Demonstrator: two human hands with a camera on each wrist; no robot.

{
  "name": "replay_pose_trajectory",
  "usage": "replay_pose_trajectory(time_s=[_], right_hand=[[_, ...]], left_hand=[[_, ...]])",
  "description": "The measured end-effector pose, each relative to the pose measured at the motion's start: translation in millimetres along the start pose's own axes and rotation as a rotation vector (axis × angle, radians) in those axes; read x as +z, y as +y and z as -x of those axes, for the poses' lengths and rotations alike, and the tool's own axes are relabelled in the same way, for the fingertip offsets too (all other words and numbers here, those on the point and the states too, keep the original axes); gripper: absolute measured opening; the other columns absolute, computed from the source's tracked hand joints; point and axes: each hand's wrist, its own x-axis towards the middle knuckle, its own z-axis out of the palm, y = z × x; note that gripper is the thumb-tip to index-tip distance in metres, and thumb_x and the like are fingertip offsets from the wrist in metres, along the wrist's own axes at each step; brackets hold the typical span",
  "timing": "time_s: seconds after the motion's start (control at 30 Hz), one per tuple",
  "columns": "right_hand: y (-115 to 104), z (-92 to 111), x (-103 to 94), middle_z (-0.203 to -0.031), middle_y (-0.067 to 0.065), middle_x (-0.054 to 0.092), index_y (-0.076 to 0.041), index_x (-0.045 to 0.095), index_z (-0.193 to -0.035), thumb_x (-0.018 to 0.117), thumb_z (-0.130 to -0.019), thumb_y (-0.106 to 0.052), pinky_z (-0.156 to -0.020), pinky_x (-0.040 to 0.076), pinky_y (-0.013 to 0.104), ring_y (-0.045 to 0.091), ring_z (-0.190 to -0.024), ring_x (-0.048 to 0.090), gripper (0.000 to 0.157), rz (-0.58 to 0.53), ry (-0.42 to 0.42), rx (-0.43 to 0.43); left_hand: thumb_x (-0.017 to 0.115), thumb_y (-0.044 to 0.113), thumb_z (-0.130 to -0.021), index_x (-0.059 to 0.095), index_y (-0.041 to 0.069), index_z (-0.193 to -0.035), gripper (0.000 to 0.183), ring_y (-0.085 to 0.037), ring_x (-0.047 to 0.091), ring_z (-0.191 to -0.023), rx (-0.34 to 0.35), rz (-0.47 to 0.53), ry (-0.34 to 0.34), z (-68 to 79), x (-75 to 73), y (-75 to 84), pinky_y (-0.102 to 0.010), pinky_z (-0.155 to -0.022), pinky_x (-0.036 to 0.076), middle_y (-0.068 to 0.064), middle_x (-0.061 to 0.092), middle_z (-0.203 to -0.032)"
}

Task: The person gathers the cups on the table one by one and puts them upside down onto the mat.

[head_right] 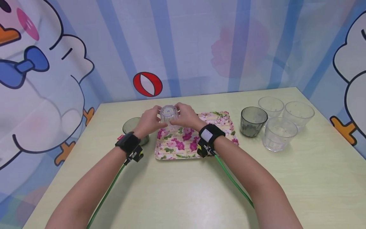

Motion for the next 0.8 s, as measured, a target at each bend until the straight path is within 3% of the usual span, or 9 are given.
replay_pose_trajectory(time_s=[0.67,0.8], right_hand=[[-0.7,0.3,-0.6,-0.128,0.016,0.056,-0.004,0.046,-0.135,0.073,-0.083,-0.022,-0.093,0.056,0.042,0.031,-0.116,0.059,0.061,0.006,-0.004,-0.003],[-1.0,0.4,-1.7,-0.129,0.017,0.054,-0.004,0.042,-0.138,0.073,-0.083,-0.023,-0.092,0.057,0.041,0.031,-0.115,0.06,0.066,0.01,-0.022,0.0]], left_hand=[[0.077,0.026,-0.081,0.046,0.002,-0.131,0.063,-0.026,0.064,-0.096,0.008,-0.018,0.01,0.2,-1.1,-0.1,-0.035,-0.084,0.058,-0.014,0.064,-0.116],[0.077,0.027,-0.081,0.042,0.0,-0.137,0.071,-0.027,0.064,-0.1,-0.004,-0.011,-0.007,-0.3,-2.2,-0.8,-0.037,-0.088,0.058,-0.017,0.063,-0.12]])
